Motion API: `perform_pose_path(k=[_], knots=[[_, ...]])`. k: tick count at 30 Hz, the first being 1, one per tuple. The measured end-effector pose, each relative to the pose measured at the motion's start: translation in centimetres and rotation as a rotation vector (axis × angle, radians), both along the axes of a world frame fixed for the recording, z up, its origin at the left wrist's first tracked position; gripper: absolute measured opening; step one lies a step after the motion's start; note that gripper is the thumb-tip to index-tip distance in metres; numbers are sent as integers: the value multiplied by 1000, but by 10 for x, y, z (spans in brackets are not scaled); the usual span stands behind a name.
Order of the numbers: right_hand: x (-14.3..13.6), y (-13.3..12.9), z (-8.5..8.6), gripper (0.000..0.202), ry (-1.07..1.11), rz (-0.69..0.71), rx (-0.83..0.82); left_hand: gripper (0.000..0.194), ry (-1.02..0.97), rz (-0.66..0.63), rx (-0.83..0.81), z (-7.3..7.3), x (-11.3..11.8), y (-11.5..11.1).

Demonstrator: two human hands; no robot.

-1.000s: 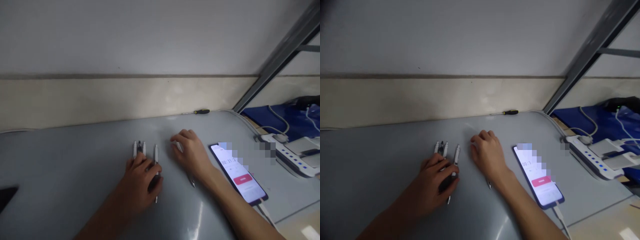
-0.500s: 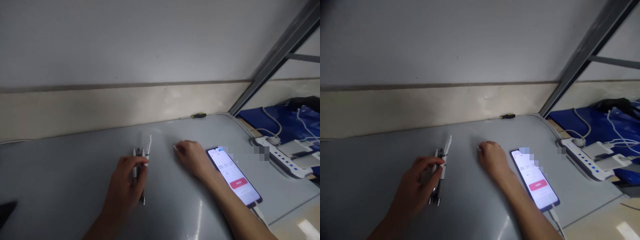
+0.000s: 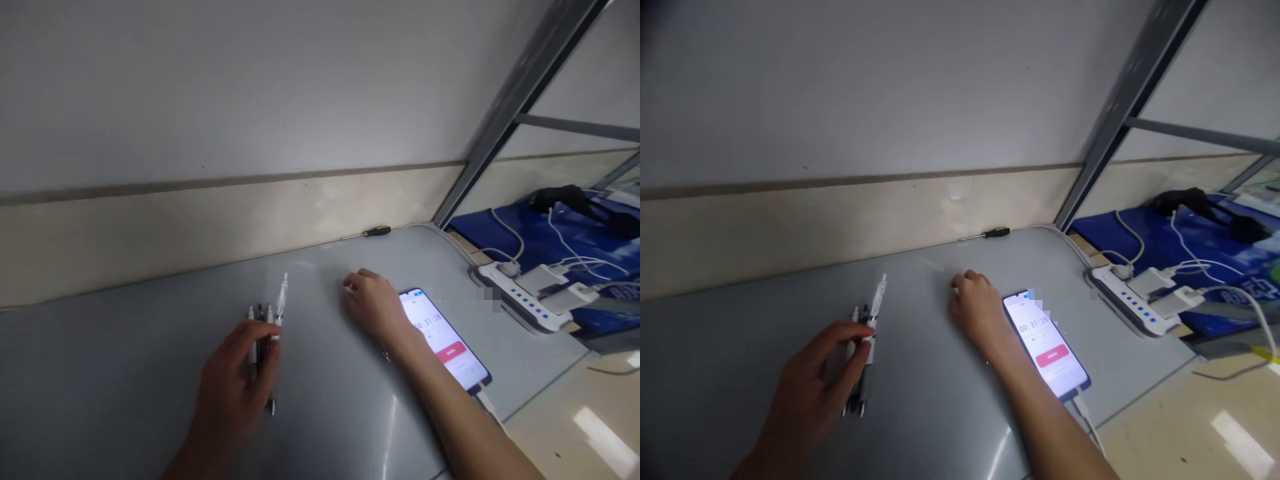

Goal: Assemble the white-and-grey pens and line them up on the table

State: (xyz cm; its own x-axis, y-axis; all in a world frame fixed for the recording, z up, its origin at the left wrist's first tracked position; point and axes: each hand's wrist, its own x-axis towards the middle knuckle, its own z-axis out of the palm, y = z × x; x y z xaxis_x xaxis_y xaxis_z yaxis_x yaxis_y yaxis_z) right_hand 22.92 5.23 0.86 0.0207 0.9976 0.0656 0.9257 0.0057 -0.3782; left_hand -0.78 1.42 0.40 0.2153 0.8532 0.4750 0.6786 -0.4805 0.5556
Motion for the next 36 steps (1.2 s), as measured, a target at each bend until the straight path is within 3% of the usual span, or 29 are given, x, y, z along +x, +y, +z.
perform_pose_path(k=[5, 11, 14, 16, 18, 28, 36], knots=[[-6, -2, -1, 28, 88, 123, 173, 9, 37, -41, 29, 1, 1, -3], [-13, -8, -3, 63, 340, 393, 299, 18, 76, -196, 61, -10, 10, -7], [-16, -12, -1, 42, 268, 509, 258, 19, 104, -233, 80, -12, 7, -7], [-18, -14, 1, 20, 219, 560, 227, 18, 146, -214, 133, -11, 3, -6], [-20, -17, 1, 12, 217, 590, 193, 15, 203, -174, 208, -10, -1, -5], [-46, -36, 1, 15, 39, 633, 102, 18, 351, -215, 305, -8, 2, -4], [-57, -39, -5, 19, -87, 373, 27, 15, 515, -208, 382, -10, 3, 1]])
